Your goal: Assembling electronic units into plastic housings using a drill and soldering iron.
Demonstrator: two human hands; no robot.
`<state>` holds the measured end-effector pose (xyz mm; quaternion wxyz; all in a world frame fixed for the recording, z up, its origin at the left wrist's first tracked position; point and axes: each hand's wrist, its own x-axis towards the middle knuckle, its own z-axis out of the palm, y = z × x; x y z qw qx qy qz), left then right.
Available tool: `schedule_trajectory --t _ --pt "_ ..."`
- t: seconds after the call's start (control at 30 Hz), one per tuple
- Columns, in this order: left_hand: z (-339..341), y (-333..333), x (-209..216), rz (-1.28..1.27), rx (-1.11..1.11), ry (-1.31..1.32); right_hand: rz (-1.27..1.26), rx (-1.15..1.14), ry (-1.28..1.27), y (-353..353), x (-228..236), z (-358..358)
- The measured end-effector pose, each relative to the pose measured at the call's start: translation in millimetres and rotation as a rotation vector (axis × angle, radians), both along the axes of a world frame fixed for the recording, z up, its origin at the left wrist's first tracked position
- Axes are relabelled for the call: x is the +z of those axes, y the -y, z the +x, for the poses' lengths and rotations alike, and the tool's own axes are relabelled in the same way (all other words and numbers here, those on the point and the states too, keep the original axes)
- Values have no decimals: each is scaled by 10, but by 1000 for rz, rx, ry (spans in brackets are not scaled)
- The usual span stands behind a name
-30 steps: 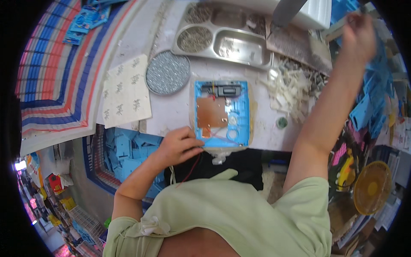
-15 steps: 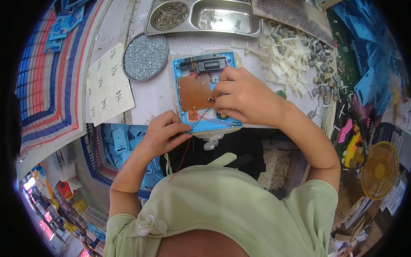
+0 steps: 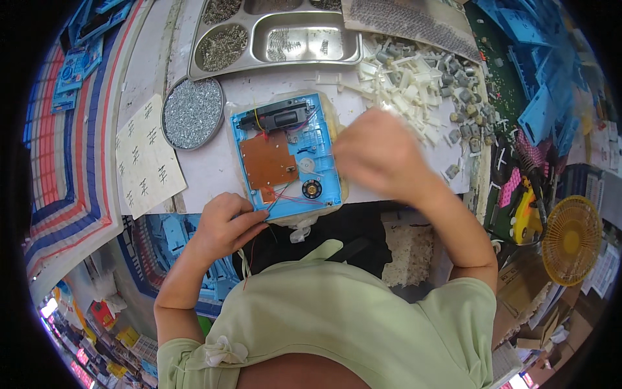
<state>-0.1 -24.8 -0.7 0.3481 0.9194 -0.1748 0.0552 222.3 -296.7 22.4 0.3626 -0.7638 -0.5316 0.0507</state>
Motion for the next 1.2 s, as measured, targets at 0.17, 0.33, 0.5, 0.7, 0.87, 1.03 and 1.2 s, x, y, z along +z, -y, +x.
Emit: schedule_trajectory --t 0.17,0.33,0.5,0.7,0.87,1.03,1.2 --pt "216 -86 309 -15 -107 -192 -184 -420 86 83 103 489" --pt "948 -178 616 -129 -121 -109 -57 -373 53 34 -43 599" --pt "2091 -221 358 121 176 31 182 -499 -372 221 37 596" --pt "2936 -62 -9 428 -64 85 390 -487 -668 536 44 480" --pt "3045 -51 3 513 -58 100 391 -606 -829 620 3 283" --pt "2874 -158 145 279 -3 212 324 -564 -846 584 67 271" --pt "2609 -86 264 233 -1 248 117 -454 -695 -14 192 551"
